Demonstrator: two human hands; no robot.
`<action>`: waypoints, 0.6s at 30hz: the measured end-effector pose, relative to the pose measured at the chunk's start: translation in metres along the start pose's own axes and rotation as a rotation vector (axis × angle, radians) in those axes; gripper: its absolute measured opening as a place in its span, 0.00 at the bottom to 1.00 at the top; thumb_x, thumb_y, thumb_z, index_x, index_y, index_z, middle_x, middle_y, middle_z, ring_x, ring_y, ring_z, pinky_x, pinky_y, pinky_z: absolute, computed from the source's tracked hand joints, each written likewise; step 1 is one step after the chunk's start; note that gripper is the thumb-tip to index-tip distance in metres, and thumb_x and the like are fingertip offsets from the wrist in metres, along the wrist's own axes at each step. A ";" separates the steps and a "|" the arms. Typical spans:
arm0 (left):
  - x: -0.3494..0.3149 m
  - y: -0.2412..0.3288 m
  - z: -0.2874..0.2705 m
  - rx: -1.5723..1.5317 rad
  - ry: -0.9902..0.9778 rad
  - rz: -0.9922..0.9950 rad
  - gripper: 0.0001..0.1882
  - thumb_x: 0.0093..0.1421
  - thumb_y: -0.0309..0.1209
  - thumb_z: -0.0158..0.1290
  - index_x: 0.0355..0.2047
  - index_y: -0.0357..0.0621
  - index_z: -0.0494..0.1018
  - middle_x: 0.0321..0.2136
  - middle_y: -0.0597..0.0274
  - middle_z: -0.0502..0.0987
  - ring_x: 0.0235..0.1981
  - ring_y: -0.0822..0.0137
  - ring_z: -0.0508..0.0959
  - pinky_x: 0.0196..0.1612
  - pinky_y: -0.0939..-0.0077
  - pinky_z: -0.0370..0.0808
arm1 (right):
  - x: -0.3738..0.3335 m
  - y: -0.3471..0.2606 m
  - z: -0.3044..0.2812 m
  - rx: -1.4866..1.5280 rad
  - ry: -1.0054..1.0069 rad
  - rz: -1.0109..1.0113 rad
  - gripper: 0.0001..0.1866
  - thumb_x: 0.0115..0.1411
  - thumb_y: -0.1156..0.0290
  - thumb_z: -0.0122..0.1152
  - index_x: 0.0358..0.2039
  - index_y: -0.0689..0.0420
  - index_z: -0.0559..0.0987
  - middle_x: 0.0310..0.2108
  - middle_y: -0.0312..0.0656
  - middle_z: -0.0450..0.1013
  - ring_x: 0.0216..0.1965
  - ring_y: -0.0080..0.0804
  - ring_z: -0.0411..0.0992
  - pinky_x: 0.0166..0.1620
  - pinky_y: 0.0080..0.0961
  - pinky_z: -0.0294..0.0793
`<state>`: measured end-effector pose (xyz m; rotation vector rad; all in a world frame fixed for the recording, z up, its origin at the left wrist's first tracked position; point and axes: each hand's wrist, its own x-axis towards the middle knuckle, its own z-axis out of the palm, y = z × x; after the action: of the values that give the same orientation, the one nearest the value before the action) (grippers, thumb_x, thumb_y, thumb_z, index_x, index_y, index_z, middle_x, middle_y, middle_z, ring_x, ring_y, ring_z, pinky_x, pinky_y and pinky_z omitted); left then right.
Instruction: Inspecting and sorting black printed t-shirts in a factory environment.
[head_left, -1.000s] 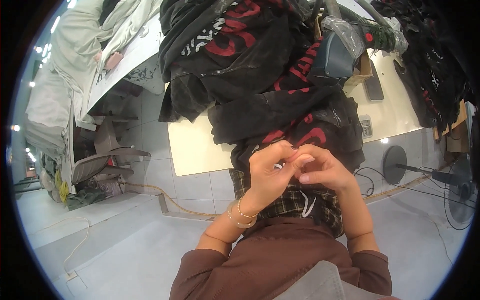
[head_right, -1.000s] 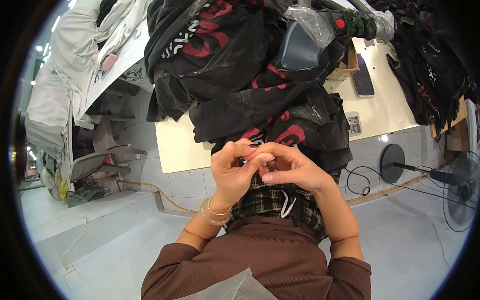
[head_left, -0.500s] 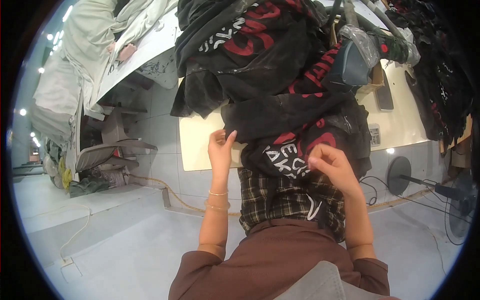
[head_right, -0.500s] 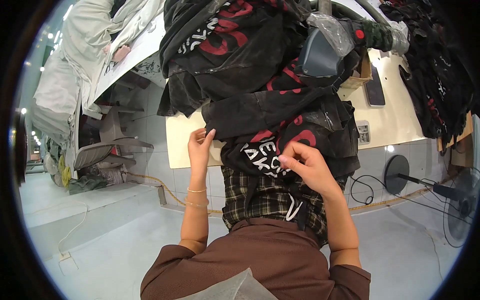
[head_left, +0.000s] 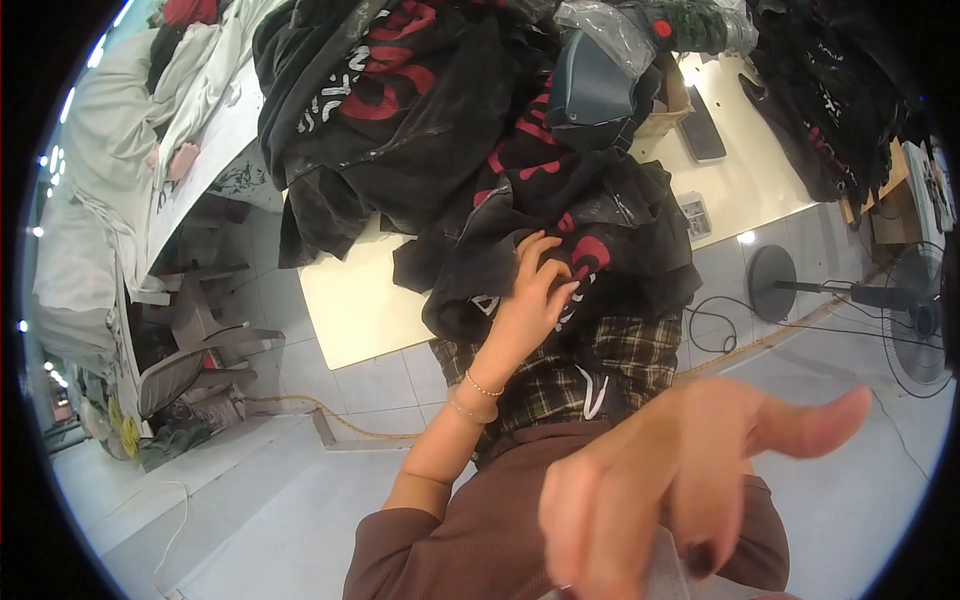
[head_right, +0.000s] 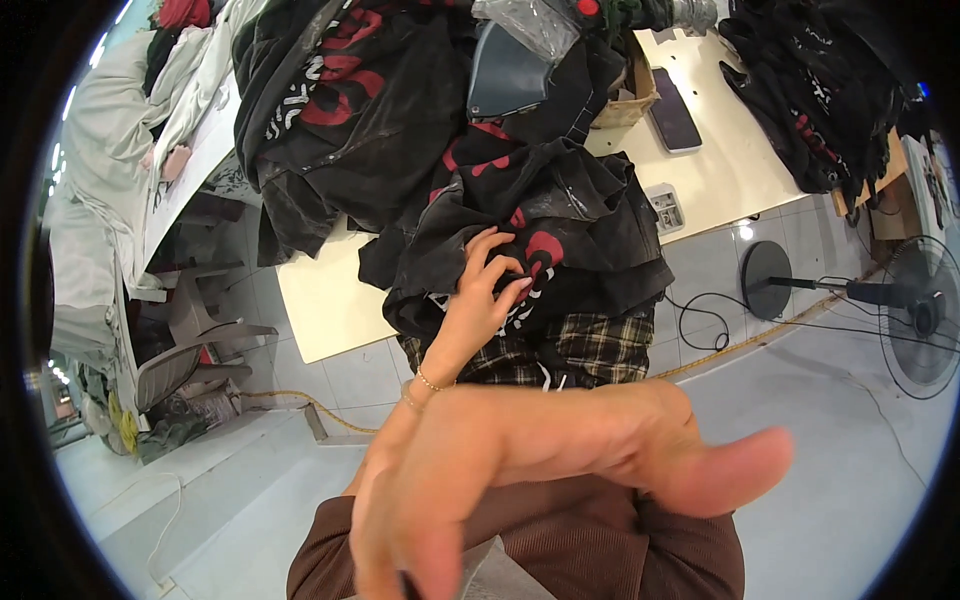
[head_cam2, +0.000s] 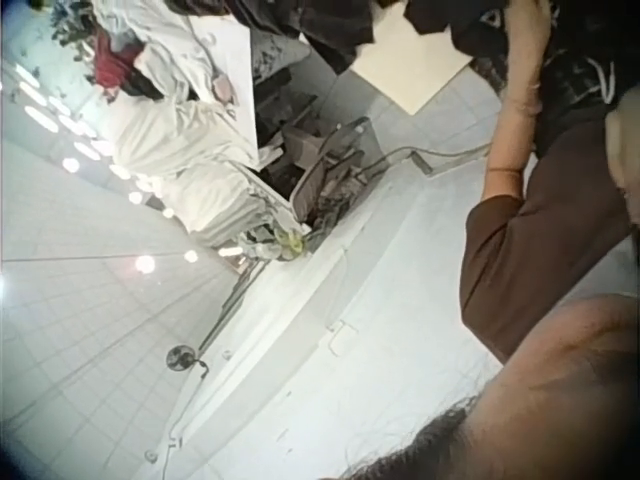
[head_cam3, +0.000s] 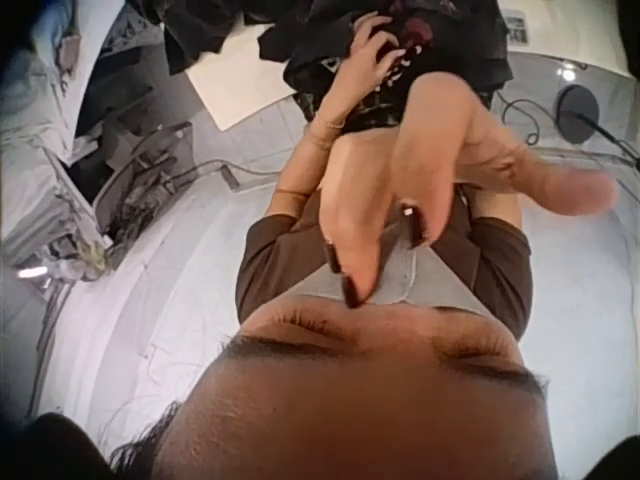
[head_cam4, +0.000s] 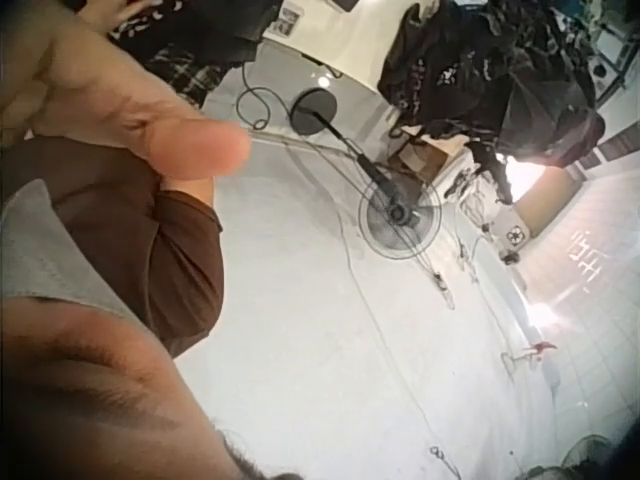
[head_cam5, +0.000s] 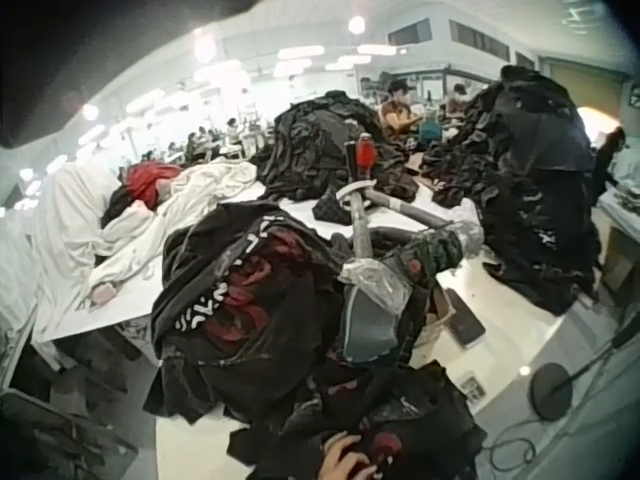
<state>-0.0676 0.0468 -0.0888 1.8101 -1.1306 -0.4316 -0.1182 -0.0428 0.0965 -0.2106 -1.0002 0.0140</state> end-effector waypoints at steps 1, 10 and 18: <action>0.000 0.001 0.000 0.018 -0.003 0.003 0.09 0.54 0.29 0.61 0.30 0.39 0.73 0.53 0.52 0.69 0.61 0.48 0.63 0.61 0.59 0.60 | 0.000 -0.007 0.000 -0.036 -0.034 0.002 0.47 0.48 0.28 0.60 0.47 0.64 0.73 0.49 0.71 0.68 0.46 0.54 0.73 0.42 0.40 0.75; -0.019 0.016 -0.039 -0.187 -0.014 -0.144 0.07 0.59 0.26 0.56 0.36 0.37 0.75 0.48 0.56 0.74 0.45 0.60 0.76 0.46 0.72 0.73 | 0.020 -0.005 0.001 -0.070 -0.102 -0.110 0.55 0.39 0.26 0.66 0.41 0.74 0.70 0.41 0.68 0.71 0.32 0.49 0.76 0.35 0.33 0.76; -0.066 -0.032 -0.082 -0.434 -0.098 -0.847 0.18 0.65 0.36 0.53 0.40 0.29 0.76 0.32 0.57 0.81 0.33 0.71 0.79 0.39 0.80 0.75 | 0.013 -0.007 -0.002 -0.186 -0.092 -0.058 0.52 0.44 0.27 0.58 0.45 0.72 0.69 0.40 0.69 0.72 0.35 0.54 0.74 0.36 0.41 0.74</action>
<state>-0.0290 0.1500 -0.0848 1.8029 -0.2287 -1.1649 -0.1104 -0.0488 0.1079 -0.3537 -1.0995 -0.1237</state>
